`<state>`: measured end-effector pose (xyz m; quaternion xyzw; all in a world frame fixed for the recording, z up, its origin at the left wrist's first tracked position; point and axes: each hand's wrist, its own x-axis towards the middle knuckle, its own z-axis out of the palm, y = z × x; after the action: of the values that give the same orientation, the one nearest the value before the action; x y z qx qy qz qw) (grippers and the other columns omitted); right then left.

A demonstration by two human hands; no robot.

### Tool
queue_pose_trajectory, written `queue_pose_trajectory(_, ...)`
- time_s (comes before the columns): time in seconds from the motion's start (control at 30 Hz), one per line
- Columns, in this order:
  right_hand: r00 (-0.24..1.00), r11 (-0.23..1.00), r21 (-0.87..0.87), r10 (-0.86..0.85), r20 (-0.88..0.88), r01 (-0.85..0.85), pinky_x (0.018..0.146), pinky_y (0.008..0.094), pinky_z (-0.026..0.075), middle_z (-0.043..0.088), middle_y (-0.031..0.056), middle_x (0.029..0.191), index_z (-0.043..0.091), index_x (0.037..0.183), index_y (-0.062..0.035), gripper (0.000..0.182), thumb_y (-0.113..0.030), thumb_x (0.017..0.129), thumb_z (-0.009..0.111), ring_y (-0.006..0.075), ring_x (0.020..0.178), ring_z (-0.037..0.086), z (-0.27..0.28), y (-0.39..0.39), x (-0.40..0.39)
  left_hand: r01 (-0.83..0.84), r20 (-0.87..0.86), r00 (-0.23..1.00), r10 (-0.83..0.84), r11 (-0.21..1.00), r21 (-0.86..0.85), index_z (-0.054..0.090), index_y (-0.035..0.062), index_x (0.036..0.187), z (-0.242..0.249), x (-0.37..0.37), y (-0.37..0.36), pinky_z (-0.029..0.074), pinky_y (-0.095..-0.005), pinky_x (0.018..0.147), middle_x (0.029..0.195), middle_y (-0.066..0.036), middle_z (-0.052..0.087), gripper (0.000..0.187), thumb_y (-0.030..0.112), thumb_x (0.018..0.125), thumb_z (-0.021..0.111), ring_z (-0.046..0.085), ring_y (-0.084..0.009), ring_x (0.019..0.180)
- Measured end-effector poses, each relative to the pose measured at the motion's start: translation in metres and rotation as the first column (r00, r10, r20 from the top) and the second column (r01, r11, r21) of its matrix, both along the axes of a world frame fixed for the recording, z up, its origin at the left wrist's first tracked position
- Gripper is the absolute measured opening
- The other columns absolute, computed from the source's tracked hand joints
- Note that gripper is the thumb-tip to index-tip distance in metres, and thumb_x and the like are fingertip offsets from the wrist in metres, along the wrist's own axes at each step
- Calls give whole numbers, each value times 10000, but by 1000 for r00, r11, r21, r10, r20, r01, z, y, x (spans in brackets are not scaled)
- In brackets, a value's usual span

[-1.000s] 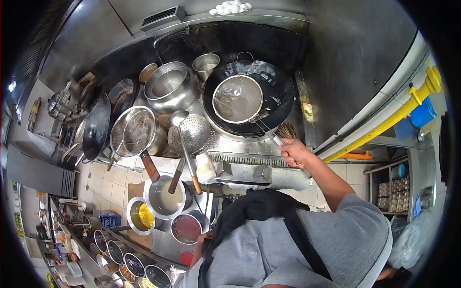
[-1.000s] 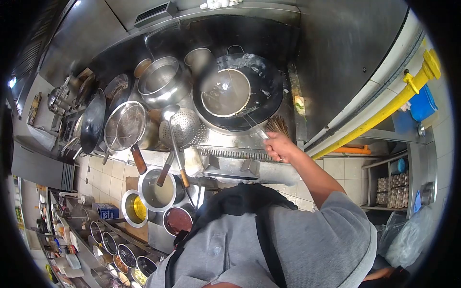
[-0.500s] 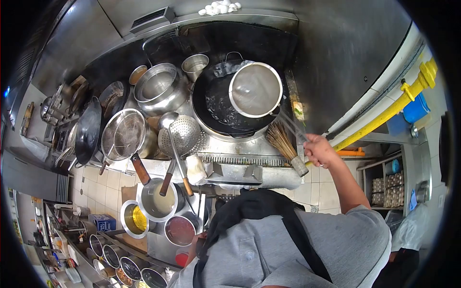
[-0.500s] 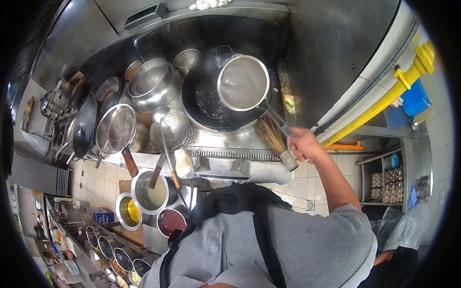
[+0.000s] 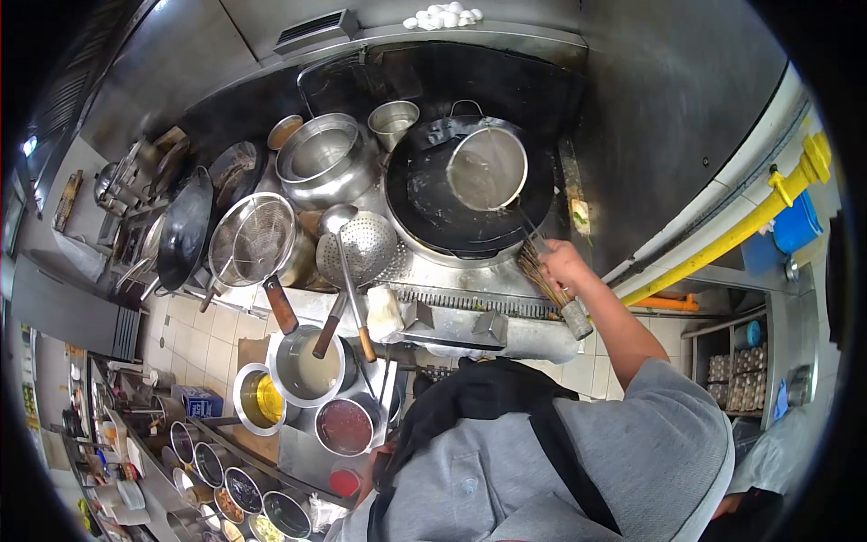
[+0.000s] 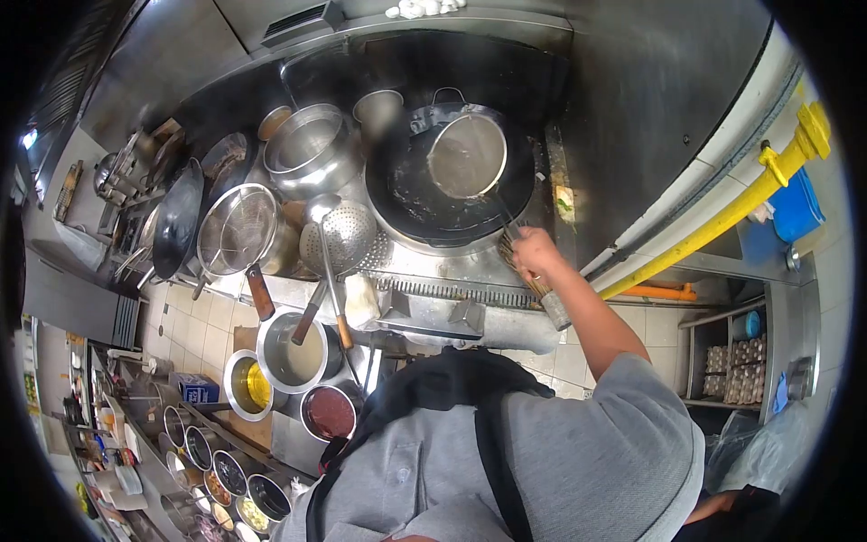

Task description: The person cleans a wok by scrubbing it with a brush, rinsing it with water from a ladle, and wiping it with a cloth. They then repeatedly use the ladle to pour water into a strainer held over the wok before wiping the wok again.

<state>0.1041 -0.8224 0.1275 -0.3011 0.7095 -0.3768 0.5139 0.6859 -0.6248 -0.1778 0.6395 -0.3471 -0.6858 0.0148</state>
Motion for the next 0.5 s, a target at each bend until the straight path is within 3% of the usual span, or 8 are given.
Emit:
queue_pose_trajectory(0.07, 978, 997, 47, 44, 202, -54, 281, 279, 304, 449, 17, 597, 478, 1127, 4, 231, -63, 906, 472, 111, 383, 380, 2, 1, 12, 0, 3, 1000, 0, 1000, -4, 632, -14, 913, -1, 1, 1, 497, -326, 556, 718, -71, 641, 205, 179, 848, 616, 645, -188, 662)
queue_pose_trajectory(0.1, 962, 996, 51, 53, 267, -69, 283, 271, 299, 438, 16, 593, 412, 1224, 17, 336, -66, 906, 482, 105, 383, 385, 1, 4, 13, -1, 2, 1000, 1, 1000, -4, 632, -14, 913, -1, 1, 0, 497, -327, 556, 718, -71, 641, 204, 179, 848, 616, 645, -188, 662)
queue_pose_trajectory(0.2, 920, 995, 44, 66, 387, -90, 286, 261, 288, 424, 5, 597, 333, 1299, 22, 425, -79, 914, 482, 98, 373, 364, -1, 21, 13, 3, -1, 1000, -3, 1000, 3, 632, -14, 912, 0, 3, 1, 496, -327, 555, 718, -71, 641, 203, 177, 847, 615, 645, -188, 663)
queue_pose_trajectory(0.27, 935, 990, 73, 87, 343, -119, 287, 248, 274, 414, -7, 600, 304, 1319, 26, 448, -91, 923, 479, 83, 363, 339, -1, 31, 12, 4, -4, 1000, -4, 1000, 6, 632, -14, 912, -2, 3, 2, 496, -328, 555, 718, -71, 641, 201, 176, 847, 615, 645, -188, 663)
queue_pose_trajectory(0.33, 873, 990, 49, 92, 478, -131, 281, 244, 259, 403, -15, 593, 301, 1328, 6, 444, -99, 931, 469, 67, 354, 320, 7, 42, 9, 8, -5, 1000, -8, 1000, 12, 632, -14, 911, -2, 5, 2, 496, -328, 555, 718, -71, 641, 200, 175, 847, 615, 645, -188, 663)
queue_pose_trajectory(0.4, 886, 986, 70, 101, 453, -148, 276, 240, 252, 397, -18, 584, 379, 1269, -30, 356, -92, 929, 465, 59, 352, 311, 13, 50, 2, 14, -7, 1000, -14, 1000, 17, 633, -14, 911, -4, 5, 2, 496, -329, 554, 718, -71, 641, 199, 173, 847, 614, 645, -188, 664)
queue_pose_trajectory(0.5, 857, 982, 49, 134, 497, -182, 270, 230, 242, 400, -17, 585, 507, 1064, -78, 150, -77, 926, 448, 52, 346, 307, 28, 68, -10, 33, -10, 999, -33, 999, 19, 633, -14, 910, -6, 8, 2, 495, -329, 554, 718, -71, 641, 198, 172, 846, 614, 645, -189, 664)
